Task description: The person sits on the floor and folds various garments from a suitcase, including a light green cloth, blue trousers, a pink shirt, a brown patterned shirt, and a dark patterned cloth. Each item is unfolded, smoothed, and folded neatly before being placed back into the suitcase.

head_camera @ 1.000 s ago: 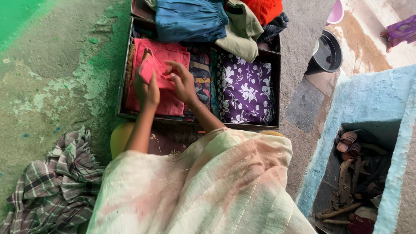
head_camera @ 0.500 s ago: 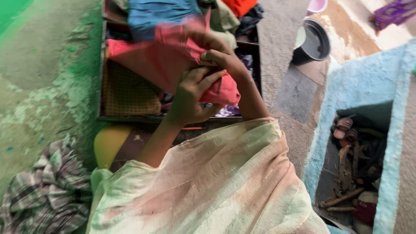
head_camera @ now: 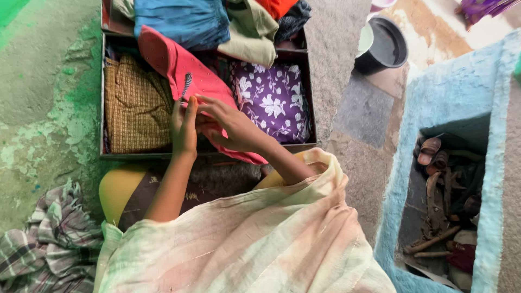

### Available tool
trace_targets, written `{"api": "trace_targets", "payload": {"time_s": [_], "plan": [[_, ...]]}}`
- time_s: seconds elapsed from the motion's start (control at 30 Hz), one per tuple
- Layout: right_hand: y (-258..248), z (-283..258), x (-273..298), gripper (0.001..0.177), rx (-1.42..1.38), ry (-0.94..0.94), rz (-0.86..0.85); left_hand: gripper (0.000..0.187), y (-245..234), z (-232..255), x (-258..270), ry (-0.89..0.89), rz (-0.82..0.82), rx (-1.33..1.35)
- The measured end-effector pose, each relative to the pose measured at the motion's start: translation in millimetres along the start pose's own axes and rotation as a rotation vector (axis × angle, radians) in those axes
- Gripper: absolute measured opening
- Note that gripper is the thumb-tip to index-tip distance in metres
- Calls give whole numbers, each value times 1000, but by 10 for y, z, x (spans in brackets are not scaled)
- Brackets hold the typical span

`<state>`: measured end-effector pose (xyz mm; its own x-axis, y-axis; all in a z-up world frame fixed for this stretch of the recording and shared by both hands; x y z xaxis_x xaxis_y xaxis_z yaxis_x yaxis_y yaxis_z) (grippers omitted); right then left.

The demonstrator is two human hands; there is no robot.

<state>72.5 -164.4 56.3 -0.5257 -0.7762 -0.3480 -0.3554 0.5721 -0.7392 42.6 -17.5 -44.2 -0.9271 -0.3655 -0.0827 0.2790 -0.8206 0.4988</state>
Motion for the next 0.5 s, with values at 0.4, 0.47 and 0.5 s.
{"api": "trace_targets", "payload": {"time_s": [0.4, 0.47, 0.5], "plan": [[270, 851, 302, 37, -333, 384, 94, 42, -105, -525, 44, -189, -222, 66], [302, 938, 315, 43, -281, 458, 88, 43, -109, -565, 26, -240, -230, 14], [331, 953, 323, 46, -269, 444, 118, 44, -101, -582, 45, -272, -239, -11]]}}
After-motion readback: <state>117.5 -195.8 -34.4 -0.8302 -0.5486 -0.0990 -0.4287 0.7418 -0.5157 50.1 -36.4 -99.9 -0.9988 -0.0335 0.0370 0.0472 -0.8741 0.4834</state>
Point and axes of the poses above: each hand's wrist, its own x-axis away from the middle knuckle, its own y-axis out of the palm, z = x × y, the point moved 2 cm from there along -x, towards the middle knuckle, and after that the axes turned 5 degrees about y, right-handed, at the moved point
